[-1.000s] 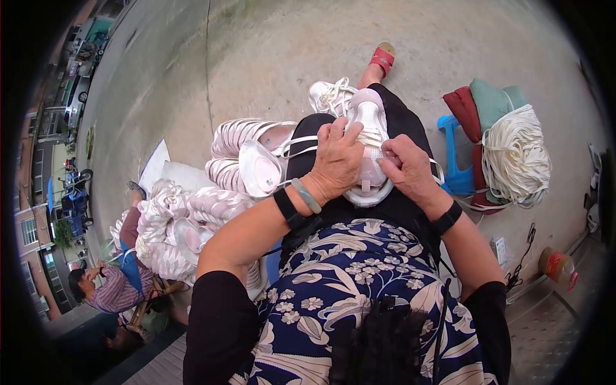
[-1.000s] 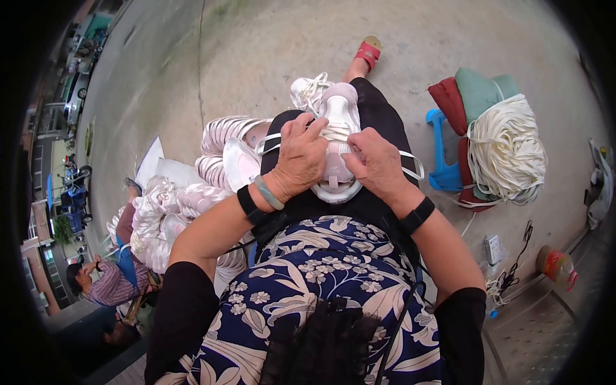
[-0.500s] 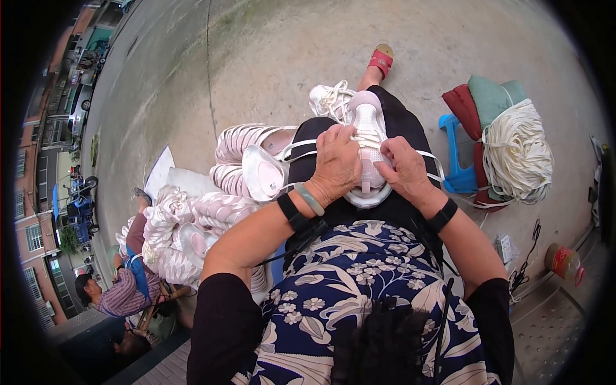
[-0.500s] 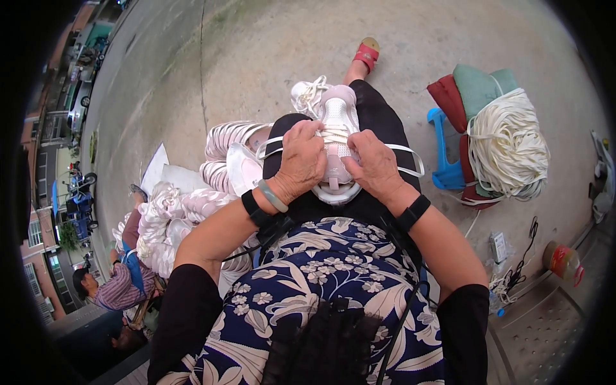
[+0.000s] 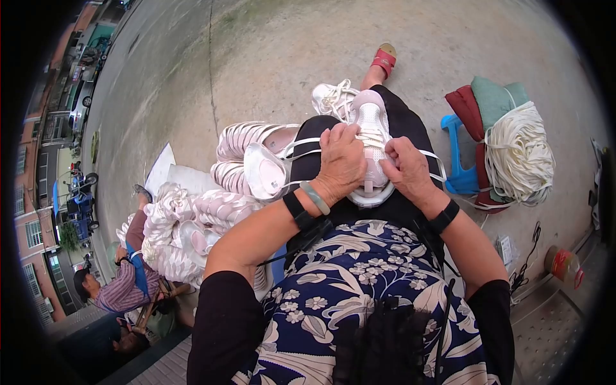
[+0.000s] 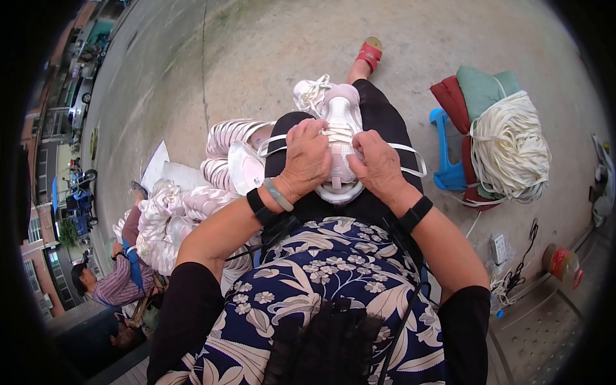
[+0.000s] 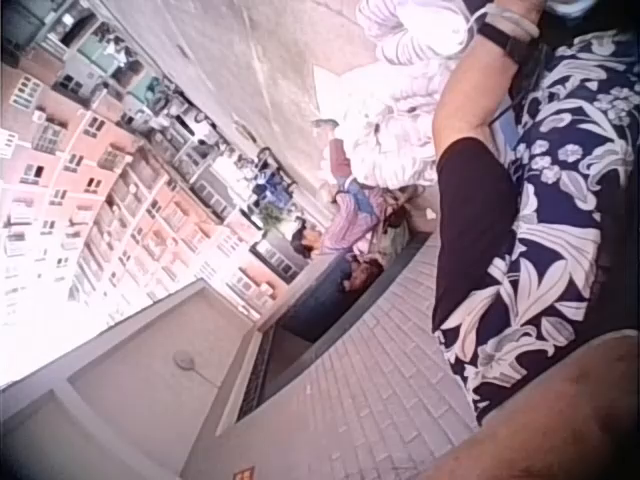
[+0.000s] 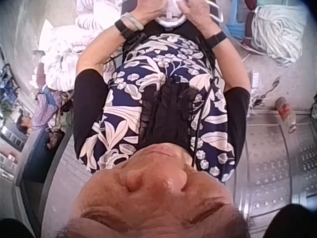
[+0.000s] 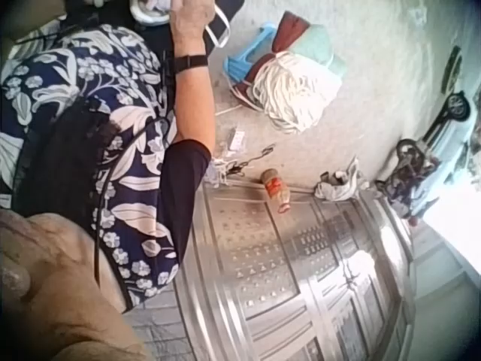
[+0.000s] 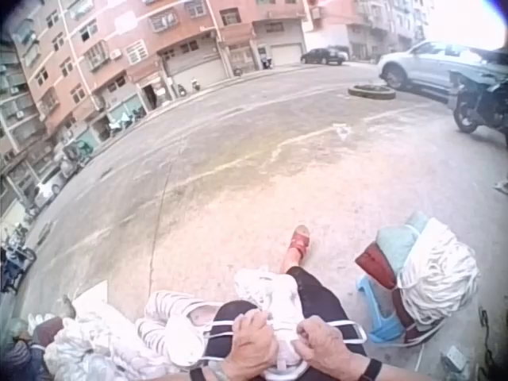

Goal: The person is lacing several pairs of white and pink sneakers while sitting on the ground outside.

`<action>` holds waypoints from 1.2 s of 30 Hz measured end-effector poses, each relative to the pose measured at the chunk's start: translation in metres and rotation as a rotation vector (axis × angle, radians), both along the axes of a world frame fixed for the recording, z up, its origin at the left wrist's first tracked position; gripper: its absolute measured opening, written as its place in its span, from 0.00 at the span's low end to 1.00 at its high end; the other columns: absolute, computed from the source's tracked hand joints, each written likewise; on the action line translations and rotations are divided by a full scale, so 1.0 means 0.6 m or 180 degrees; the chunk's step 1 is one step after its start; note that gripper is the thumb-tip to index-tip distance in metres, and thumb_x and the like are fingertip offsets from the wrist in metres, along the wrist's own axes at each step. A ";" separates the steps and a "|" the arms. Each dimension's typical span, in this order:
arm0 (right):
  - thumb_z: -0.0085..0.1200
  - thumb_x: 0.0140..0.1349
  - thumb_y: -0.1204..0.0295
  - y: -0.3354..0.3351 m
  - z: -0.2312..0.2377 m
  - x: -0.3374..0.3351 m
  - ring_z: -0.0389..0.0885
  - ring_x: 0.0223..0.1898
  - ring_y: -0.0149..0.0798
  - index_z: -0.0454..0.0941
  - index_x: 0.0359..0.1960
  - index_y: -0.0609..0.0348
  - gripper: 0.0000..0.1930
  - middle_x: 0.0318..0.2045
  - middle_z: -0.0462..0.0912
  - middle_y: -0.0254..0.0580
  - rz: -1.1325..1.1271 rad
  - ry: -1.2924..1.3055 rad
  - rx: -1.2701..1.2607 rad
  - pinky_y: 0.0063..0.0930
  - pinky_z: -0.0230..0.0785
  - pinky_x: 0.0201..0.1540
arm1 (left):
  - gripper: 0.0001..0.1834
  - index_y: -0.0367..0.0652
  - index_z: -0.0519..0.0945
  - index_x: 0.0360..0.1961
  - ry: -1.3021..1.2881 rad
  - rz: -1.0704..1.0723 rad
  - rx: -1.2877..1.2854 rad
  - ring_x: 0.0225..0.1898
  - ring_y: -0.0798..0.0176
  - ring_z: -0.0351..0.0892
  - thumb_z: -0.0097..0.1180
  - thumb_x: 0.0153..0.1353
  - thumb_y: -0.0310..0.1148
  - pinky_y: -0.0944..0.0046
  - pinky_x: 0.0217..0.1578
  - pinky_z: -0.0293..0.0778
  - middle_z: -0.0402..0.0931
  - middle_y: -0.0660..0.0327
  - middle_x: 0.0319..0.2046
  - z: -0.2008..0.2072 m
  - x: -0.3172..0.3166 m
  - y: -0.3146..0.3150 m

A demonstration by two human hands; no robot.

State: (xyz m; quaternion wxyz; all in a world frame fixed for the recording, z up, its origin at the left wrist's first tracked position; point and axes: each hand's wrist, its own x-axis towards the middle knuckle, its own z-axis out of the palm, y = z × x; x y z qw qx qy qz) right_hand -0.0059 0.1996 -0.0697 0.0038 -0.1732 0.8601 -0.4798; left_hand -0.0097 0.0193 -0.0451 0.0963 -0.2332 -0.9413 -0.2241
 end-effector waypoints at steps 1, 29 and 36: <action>0.57 0.48 0.73 0.000 0.000 0.001 0.74 0.29 0.46 0.68 0.35 0.58 0.13 0.29 0.71 0.44 -0.0004 0.0036 -0.0006 0.34 0.68 0.31 | 0.08 0.34 0.73 0.26 -0.0014 0.0031 -0.0018 0.52 0.48 0.64 0.50 0.44 0.27 0.51 0.52 0.58 0.68 0.51 0.45 0.000 0.000 0.000; 0.55 0.48 0.73 0.002 -0.002 -0.004 0.74 0.26 0.40 0.70 0.35 0.58 0.12 0.28 0.72 0.42 -0.0067 -0.0438 -0.0171 0.30 0.68 0.30 | 0.05 0.32 0.72 0.29 -0.0661 -0.0653 0.0765 0.51 0.41 0.67 0.52 0.50 0.23 0.54 0.53 0.63 0.67 0.40 0.50 -0.007 -0.010 -0.031; 0.55 0.48 0.74 -0.011 0.019 0.000 0.74 0.30 0.45 0.71 0.34 0.57 0.11 0.28 0.70 0.43 -0.0165 0.0492 0.0283 0.34 0.67 0.31 | 0.05 0.31 0.73 0.29 -0.0346 -0.0383 0.0662 0.51 0.40 0.67 0.50 0.49 0.21 0.53 0.53 0.64 0.68 0.40 0.48 -0.024 -0.011 -0.004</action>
